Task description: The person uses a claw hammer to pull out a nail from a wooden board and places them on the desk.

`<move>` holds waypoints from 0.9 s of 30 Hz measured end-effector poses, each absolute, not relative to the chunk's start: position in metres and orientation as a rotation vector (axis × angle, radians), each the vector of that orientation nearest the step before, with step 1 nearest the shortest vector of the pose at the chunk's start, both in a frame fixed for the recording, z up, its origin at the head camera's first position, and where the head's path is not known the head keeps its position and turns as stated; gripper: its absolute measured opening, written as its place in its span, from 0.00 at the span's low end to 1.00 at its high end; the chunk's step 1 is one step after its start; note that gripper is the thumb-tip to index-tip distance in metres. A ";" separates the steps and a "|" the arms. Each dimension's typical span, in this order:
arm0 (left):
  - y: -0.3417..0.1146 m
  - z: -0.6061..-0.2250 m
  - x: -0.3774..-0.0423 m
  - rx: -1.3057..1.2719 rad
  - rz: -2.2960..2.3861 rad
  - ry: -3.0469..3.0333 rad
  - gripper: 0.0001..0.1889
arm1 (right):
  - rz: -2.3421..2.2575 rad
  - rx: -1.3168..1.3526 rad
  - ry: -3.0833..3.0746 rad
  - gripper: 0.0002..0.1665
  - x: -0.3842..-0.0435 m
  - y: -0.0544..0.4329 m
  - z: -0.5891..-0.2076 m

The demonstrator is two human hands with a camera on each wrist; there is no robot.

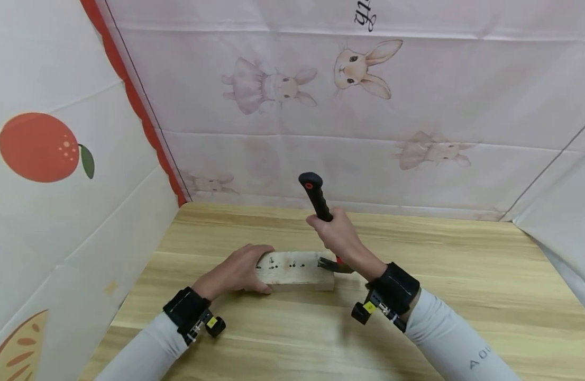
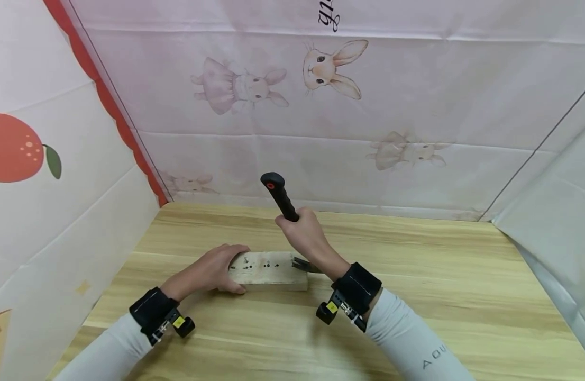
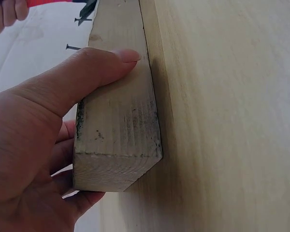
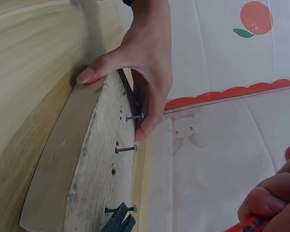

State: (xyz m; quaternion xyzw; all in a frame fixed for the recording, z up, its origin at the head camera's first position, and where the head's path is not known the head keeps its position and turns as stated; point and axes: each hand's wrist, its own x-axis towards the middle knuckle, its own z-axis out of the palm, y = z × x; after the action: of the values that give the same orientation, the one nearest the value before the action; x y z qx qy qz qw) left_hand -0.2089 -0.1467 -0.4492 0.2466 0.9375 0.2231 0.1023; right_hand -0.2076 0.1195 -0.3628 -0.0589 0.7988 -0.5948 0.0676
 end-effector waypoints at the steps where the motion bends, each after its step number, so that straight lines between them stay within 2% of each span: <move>1: -0.146 -0.449 -0.209 0.726 0.657 2.765 0.50 | -1.794 -0.181 2.407 0.26 -0.208 0.118 -0.363; 13: -0.145 -0.451 -0.209 0.747 0.694 2.752 0.50 | -1.842 -0.222 2.393 0.26 -0.208 0.108 -0.363; 27: -0.145 -0.451 -0.209 0.706 0.665 2.778 0.50 | -2.069 -0.269 2.191 0.28 -0.205 0.122 -0.369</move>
State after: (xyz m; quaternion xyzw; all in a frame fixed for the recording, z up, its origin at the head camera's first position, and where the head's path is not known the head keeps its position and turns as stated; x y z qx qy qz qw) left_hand -0.2087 -0.1454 -0.4508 0.2388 0.9394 0.2248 0.0996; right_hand -0.2045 0.1215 -0.3687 -0.0888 0.7229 -0.6828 0.0580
